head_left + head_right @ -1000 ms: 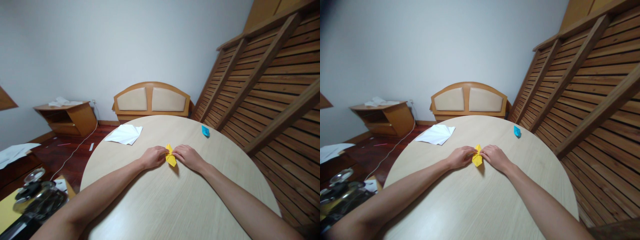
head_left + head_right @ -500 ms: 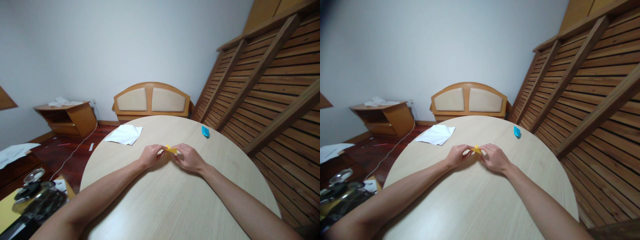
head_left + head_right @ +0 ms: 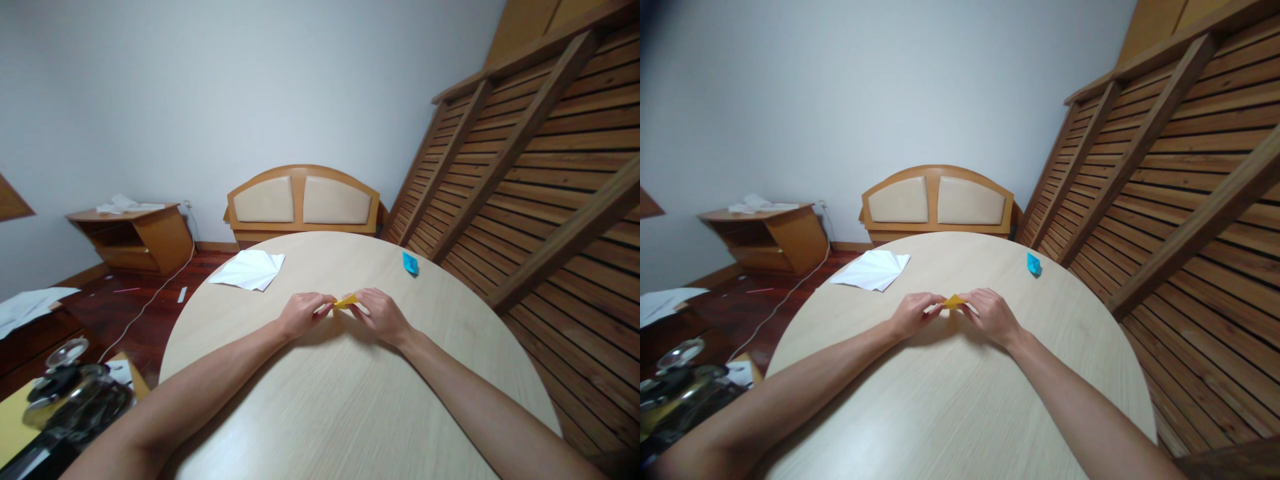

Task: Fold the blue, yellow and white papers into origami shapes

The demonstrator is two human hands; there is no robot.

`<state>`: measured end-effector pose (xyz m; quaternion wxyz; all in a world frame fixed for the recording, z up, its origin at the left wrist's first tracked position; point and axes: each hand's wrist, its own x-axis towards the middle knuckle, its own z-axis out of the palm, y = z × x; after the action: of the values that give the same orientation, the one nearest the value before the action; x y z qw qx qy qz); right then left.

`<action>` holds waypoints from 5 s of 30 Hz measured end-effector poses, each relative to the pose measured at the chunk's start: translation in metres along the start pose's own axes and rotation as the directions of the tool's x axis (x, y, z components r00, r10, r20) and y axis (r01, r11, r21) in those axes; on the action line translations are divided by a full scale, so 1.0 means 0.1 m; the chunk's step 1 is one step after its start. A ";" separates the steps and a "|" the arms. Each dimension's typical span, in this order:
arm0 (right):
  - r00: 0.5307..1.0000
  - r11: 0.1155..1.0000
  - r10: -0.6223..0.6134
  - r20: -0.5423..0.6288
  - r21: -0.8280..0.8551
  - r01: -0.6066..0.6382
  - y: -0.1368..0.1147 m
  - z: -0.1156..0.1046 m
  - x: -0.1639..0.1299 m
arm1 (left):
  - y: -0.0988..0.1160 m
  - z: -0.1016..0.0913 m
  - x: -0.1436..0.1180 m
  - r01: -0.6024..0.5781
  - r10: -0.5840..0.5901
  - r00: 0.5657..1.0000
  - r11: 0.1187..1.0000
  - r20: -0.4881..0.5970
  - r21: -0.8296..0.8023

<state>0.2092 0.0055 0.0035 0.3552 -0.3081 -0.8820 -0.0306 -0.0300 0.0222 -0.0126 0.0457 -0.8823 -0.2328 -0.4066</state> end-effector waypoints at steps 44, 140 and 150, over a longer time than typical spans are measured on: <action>0.980 0.985 -0.165 -0.109 -0.066 0.159 -0.12 -0.01 0.05 | 0.08 -0.04 0.06 -0.030 0.029 1.000 0.991 -0.007 -0.133; 0.929 0.825 0.358 0.096 0.433 -0.363 -0.05 0.10 -0.02 | 0.07 0.07 0.09 0.614 -0.518 0.789 0.658 0.331 -0.436; 0.928 0.817 0.355 0.112 0.446 -0.367 -0.06 0.09 -0.02 | 0.04 0.11 0.05 0.607 -0.491 0.792 0.577 0.362 -0.547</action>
<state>0.2016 0.0021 -0.0035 0.4064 -0.3772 -0.7937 0.2502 -0.0175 0.0234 -0.0158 -0.4051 -0.7576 -0.3458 -0.3772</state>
